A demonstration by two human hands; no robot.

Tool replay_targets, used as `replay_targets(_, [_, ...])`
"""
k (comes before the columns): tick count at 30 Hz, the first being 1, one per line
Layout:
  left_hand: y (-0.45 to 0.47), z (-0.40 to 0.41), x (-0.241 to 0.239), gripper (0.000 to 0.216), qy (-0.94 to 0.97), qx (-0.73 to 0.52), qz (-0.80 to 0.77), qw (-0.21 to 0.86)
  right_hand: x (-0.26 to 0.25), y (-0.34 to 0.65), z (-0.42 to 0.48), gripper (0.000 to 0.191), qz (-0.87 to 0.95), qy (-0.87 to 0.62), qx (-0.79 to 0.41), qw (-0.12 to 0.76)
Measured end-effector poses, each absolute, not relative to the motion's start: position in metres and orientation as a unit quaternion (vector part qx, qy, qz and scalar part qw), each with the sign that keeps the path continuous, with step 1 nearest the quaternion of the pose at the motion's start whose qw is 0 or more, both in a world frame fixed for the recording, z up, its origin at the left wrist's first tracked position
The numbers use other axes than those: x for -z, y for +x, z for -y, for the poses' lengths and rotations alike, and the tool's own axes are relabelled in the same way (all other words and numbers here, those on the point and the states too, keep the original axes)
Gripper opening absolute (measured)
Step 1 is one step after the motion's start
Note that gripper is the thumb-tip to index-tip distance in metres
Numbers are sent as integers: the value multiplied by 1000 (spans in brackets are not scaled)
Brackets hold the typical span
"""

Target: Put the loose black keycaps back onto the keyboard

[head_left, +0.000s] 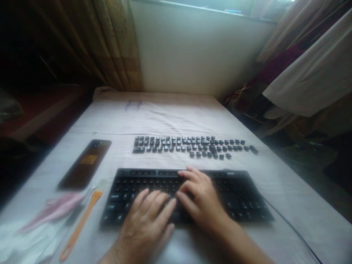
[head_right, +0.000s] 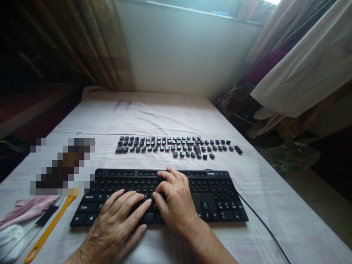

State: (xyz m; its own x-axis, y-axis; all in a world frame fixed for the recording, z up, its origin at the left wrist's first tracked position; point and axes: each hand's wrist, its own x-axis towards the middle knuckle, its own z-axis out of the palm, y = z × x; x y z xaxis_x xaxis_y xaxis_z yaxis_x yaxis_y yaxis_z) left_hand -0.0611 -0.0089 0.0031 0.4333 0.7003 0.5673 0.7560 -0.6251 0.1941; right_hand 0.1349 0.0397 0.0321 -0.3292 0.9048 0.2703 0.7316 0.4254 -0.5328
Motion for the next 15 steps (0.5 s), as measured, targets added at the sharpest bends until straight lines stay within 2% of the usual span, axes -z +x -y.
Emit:
replay_targets(11, [-61,1,0,32,-838,347,414,77,-41,145,-54,13,809,-492,-164,279])
replay_targets(15, [-61,3,-2,32,-837,349,416,70,-50,163,-72,15,802,-527,-149,238])
